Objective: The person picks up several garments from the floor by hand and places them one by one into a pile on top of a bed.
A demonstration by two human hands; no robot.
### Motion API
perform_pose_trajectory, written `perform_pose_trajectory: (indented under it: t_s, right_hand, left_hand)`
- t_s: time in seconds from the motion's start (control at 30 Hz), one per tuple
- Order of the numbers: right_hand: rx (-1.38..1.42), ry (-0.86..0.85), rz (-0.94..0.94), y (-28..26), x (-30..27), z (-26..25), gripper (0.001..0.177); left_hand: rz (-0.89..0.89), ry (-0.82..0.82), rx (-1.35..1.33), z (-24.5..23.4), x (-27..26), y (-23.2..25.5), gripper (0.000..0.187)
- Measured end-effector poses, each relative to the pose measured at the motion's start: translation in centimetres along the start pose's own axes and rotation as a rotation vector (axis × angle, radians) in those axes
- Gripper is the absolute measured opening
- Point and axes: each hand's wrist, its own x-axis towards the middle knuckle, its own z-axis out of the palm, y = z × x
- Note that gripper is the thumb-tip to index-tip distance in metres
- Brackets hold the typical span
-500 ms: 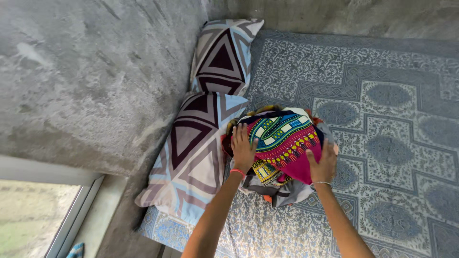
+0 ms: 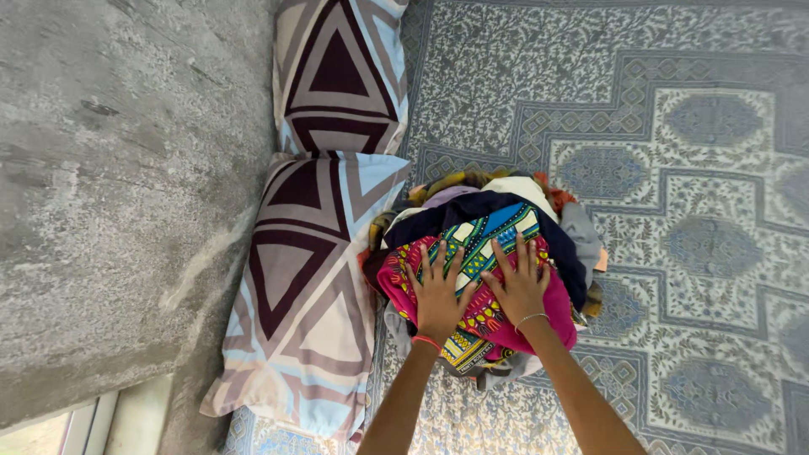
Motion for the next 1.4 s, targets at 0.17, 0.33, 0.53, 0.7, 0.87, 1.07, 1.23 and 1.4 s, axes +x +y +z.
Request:
perform_pose_trajectory:
  t_s: [0.17,0.33,0.53,0.7,0.87,1.07,1.23,1.4]
  right_hand:
    - [0.061,0.024,-0.002,0.5,0.0,0.7,0.070]
    - [0.073,-0.013,-0.005,0.4,-0.3,-0.1,0.070]
    - [0.099,-0.030,-0.075,4.2,-1.6,0.0,0.075]
    - [0.152,0.033,0.010,8.2,-4.3,-2.6,0.080]
    - [0.010,0.123,0.135,7.4,-9.6,-8.0,0.088]
    - [-0.187,0.149,0.205,3.9,-14.4,-12.1,0.106]
    - [-0.152,0.111,0.307,3.4,-19.5,-17.0,0.113]
    - [-0.231,0.242,0.353,5.0,-26.1,-19.8,0.112]
  left_hand:
    - [0.006,0.016,0.023,0.7,0.5,0.0,0.070]
    - [0.012,0.037,0.022,0.4,0.1,0.1,0.069]
    - [-0.012,-0.001,0.051,0.1,-0.4,0.4,0.069]
    - [0.041,0.103,0.129,-0.4,-1.0,4.1,0.073]
    - [0.279,-0.022,0.141,-2.4,-3.4,11.9,0.086]
    - [0.610,-0.002,0.112,-5.3,-6.8,19.0,0.088]
    - [0.834,0.045,-0.085,-5.5,-8.7,21.3,0.087]
    - [0.921,-0.024,-0.011,-3.0,-12.6,25.5,0.088]
